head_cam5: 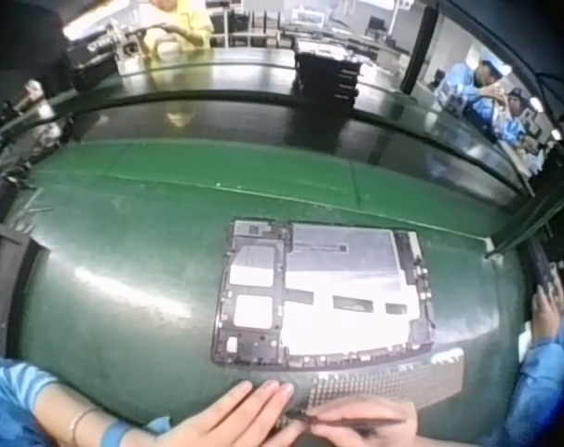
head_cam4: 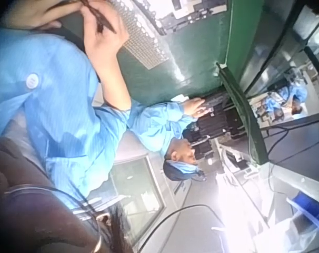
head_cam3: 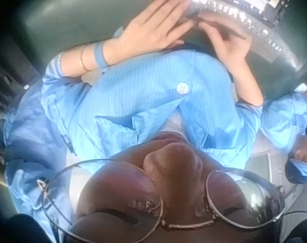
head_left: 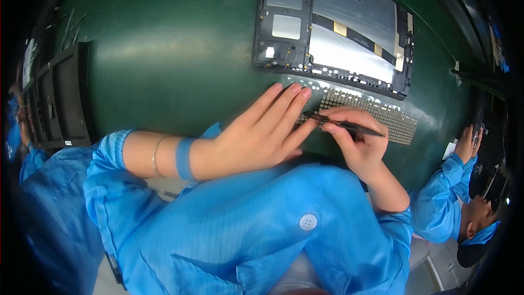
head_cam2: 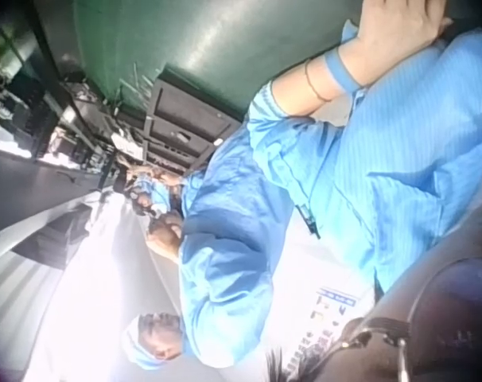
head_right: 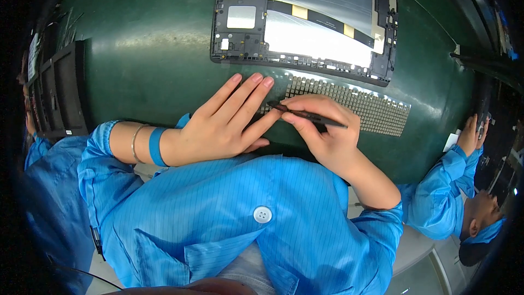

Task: The worker uses tweezers to carefully assemble or repair internal components of a tablet on a factory assembly line.

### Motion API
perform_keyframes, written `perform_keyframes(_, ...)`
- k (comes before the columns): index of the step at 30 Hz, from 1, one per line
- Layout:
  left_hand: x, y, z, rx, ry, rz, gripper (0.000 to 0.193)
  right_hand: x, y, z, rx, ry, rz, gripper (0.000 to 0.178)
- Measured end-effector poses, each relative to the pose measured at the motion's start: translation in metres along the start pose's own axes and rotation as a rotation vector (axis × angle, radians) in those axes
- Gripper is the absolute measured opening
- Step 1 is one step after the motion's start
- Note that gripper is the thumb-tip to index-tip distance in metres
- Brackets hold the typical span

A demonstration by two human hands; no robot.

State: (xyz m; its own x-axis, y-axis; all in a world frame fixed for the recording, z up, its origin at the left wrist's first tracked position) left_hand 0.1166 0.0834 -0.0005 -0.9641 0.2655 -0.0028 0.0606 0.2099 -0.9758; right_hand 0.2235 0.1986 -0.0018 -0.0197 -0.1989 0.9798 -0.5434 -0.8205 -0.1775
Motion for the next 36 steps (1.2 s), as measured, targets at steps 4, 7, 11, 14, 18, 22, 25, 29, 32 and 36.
perform_keyframes(4,-0.001,-0.002,-0.002,0.011,-0.016,0.03,0.055,0.008,0.004,-0.001,0.001,-0.142,0.076,0.021)
perform_keyframes(7,-0.003,-0.006,-0.007,0.029,-0.036,0.048,0.057,-0.004,-0.001,0.004,-0.059,-0.007,-0.037,0.023)
perform_keyframes(11,-0.008,-0.008,-0.006,0.012,-0.084,0.035,0.06,0.0,-0.009,-0.002,-0.065,0.162,-0.29,0.014)
perform_keyframes(14,-0.008,-0.008,-0.005,0.03,-0.088,0.035,0.062,0.015,-0.022,-0.025,-0.109,0.056,-0.347,0.015)
perform_keyframes(18,-0.006,-0.004,-0.002,0.0,-0.07,0.031,0.062,0.012,-0.03,-0.057,-0.109,-0.035,-0.246,0.014)
perform_keyframes(22,-0.003,-0.004,0.0,-0.021,-0.06,0.054,0.062,0.007,-0.027,-0.056,-0.083,-0.046,-0.215,0.015)
perform_keyframes(25,-0.002,-0.005,0.001,-0.032,-0.059,0.045,0.062,0.006,-0.024,-0.057,-0.091,-0.08,-0.221,0.015)
perform_keyframes(29,-0.001,-0.004,0.0,-0.042,-0.052,0.047,0.062,0.005,-0.025,-0.056,-0.096,-0.081,-0.21,0.015)
perform_keyframes(32,-0.002,-0.004,0.0,-0.033,-0.052,0.028,0.062,0.001,-0.029,-0.054,-0.116,-0.081,-0.211,0.017)
perform_keyframes(36,-0.003,-0.003,-0.001,-0.068,-0.057,0.053,0.062,0.027,-0.017,-0.043,0.059,-0.504,0.294,0.028)
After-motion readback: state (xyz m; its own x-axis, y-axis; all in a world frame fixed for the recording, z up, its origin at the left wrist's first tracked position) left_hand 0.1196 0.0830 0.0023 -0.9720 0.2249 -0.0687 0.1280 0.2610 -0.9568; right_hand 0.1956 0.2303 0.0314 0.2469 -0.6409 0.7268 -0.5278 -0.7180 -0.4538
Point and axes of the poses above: each hand's wrist, its own z-axis away from the middle knuckle, its own y-axis out of the palm, x = y × z, the point moved 6 cm from there along -z, towards the middle knuckle, and after that the axes turned 8 degrees about -z, right-handed, at the moved point
